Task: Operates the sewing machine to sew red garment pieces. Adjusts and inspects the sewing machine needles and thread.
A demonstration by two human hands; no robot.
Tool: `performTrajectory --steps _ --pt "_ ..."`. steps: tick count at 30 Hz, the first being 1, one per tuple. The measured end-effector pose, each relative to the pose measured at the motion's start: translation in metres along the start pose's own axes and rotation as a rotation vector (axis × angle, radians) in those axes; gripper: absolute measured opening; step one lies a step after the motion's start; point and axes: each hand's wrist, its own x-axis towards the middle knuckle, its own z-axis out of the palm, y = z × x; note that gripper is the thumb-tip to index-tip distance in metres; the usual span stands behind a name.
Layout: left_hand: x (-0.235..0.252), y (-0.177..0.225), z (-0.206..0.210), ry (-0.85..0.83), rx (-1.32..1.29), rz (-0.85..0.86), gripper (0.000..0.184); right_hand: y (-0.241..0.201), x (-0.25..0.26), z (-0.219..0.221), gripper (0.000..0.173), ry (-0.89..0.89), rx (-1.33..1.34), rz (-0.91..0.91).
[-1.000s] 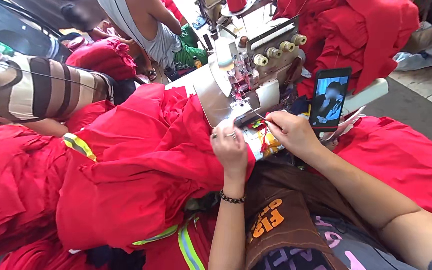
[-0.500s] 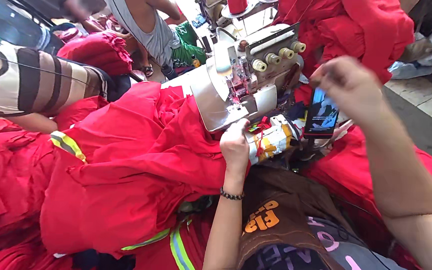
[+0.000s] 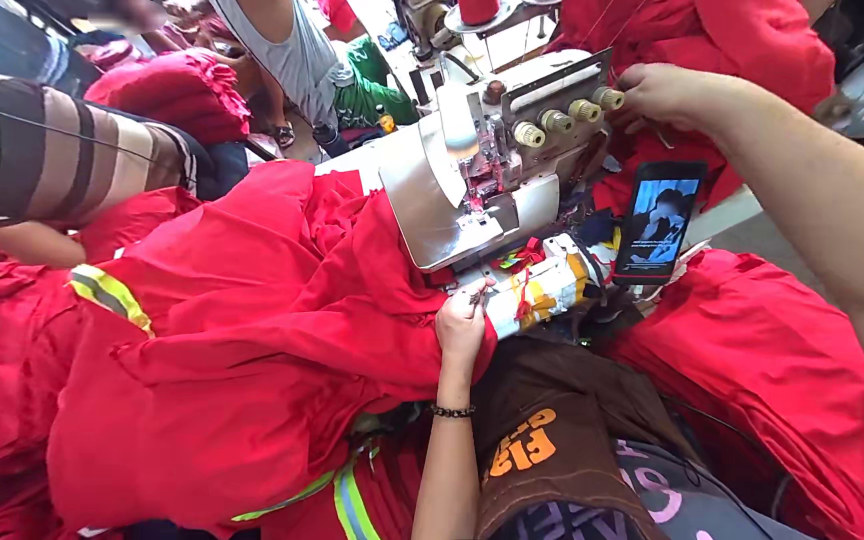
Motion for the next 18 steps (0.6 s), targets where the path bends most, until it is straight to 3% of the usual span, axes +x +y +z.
performTrajectory --steps 8,18 --pt "-0.001 -0.006 -0.001 -0.011 -0.248 -0.052 0.026 -0.013 -0.008 -0.002 0.032 -0.028 -0.32 -0.116" --pt "0.0 -0.004 -0.002 -0.029 -0.257 -0.027 0.026 -0.023 -0.011 -0.003 0.03 -0.058 -0.491 -0.139"
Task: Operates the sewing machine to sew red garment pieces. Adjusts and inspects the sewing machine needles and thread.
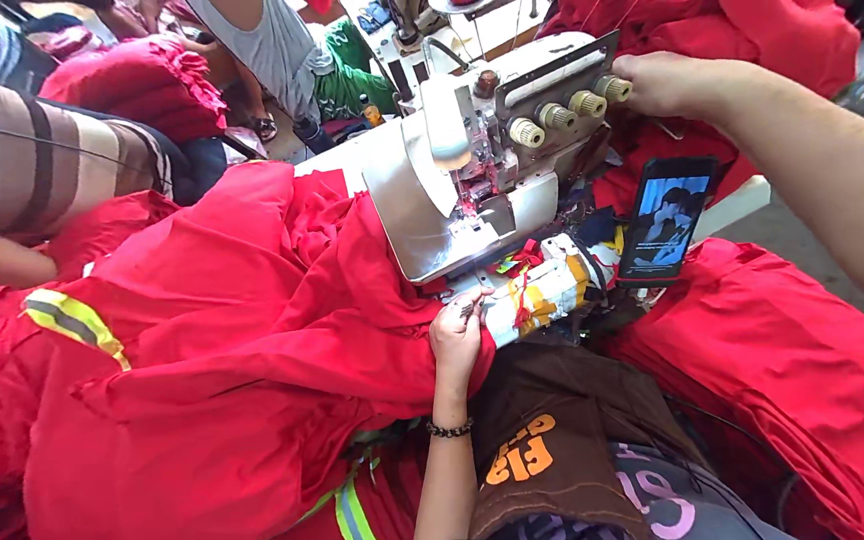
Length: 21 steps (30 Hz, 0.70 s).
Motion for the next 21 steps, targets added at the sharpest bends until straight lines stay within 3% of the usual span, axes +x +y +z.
performTrajectory --steps 9,15,21 --pt "0.003 0.002 -0.001 -0.008 -0.127 -0.033 0.025 0.009 0.036 0.011 0.032 -0.01 -0.061 -0.118" --pt "0.002 0.001 -0.004 -0.059 -0.052 -0.021 0.028 0.006 0.048 0.008 0.025 -0.073 -0.036 -0.187" --pt "0.001 0.0 0.0 -0.045 0.076 -0.007 0.027 0.012 0.049 0.01 0.029 -0.061 -0.036 -0.176"
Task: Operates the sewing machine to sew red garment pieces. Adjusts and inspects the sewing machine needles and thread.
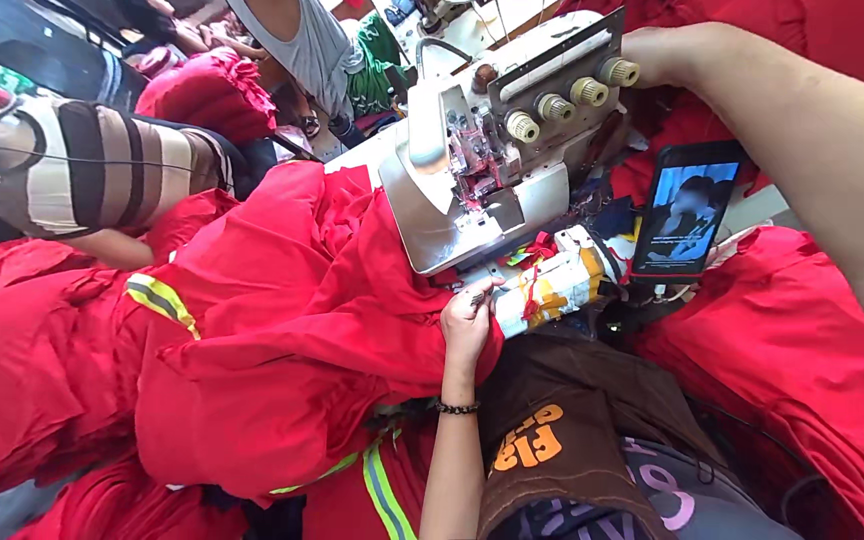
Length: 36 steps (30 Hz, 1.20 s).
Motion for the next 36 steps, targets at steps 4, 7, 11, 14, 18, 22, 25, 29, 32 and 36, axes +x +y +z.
performTrajectory --steps 4,7,11,14,18,22,25,29,32,36 --pt "0.0 0.0 0.001 -0.003 0.007 -0.027 0.028 -0.002 -0.005 0.001 0.028 0.015 0.004 -0.024" --pt "-0.001 0.003 0.0 -0.014 0.039 -0.04 0.028 -0.005 -0.011 0.004 0.027 0.04 0.008 0.03" --pt "-0.001 0.003 0.0 -0.016 0.052 -0.043 0.028 -0.014 -0.032 0.007 0.035 0.061 -0.015 0.12" --pt "-0.001 0.003 0.0 -0.011 0.064 -0.036 0.028 -0.018 -0.045 0.007 0.035 0.066 -0.058 0.141" --pt "-0.001 0.005 0.0 -0.002 0.07 -0.048 0.028 -0.011 -0.028 -0.004 0.036 0.092 -0.068 0.118" --pt "-0.001 0.007 0.001 0.009 0.107 -0.035 0.028 -0.005 -0.013 0.004 0.035 0.108 0.053 0.012" --pt "-0.002 0.009 0.001 0.01 0.12 -0.027 0.028 -0.011 -0.018 0.006 0.03 0.067 0.045 -0.035" --pt "-0.001 0.011 0.0 0.008 0.116 -0.015 0.029 -0.014 -0.024 0.002 0.029 0.03 -0.064 0.042" --pt "-0.001 0.012 0.001 0.018 0.124 0.008 0.028 -0.009 -0.03 0.001 0.029 0.034 -0.112 0.061" --pt "-0.001 0.009 0.001 0.027 0.119 0.042 0.026 -0.01 -0.038 0.005 0.03 0.029 -0.124 0.089"
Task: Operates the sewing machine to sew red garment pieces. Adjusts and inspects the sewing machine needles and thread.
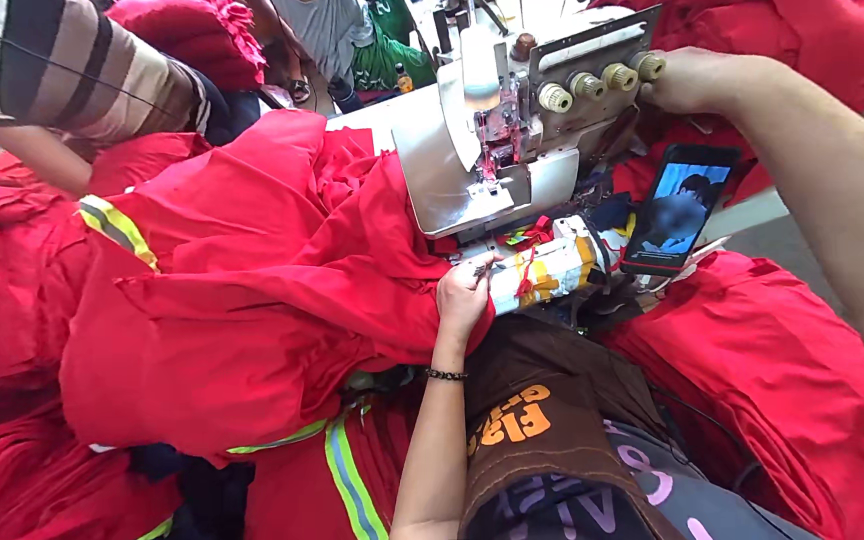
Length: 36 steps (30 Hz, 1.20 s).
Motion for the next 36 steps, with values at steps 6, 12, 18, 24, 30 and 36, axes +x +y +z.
performTrajectory --steps 6,12,18,24,30,36 --pt "-0.001 0.0 -0.001 -0.01 -0.014 -0.013 0.029 -0.009 -0.009 0.0 0.032 -0.002 0.041 0.071" --pt "0.001 0.002 -0.001 -0.008 0.002 0.002 0.029 -0.011 -0.001 -0.01 0.03 -0.012 0.007 0.027" --pt "0.0 0.001 0.0 -0.019 0.017 -0.008 0.028 -0.016 0.011 -0.013 0.032 -0.034 0.14 -0.027" --pt "0.001 0.0 0.0 -0.011 0.027 -0.007 0.027 -0.03 -0.01 -0.018 0.031 -0.092 0.223 0.249" --pt "0.0 -0.002 0.002 -0.011 0.031 0.005 0.028 -0.024 -0.016 -0.019 0.031 -0.126 0.112 0.192" --pt "0.0 -0.002 0.001 -0.004 0.026 0.009 0.026 -0.028 -0.014 -0.017 0.029 -0.108 0.113 0.212"
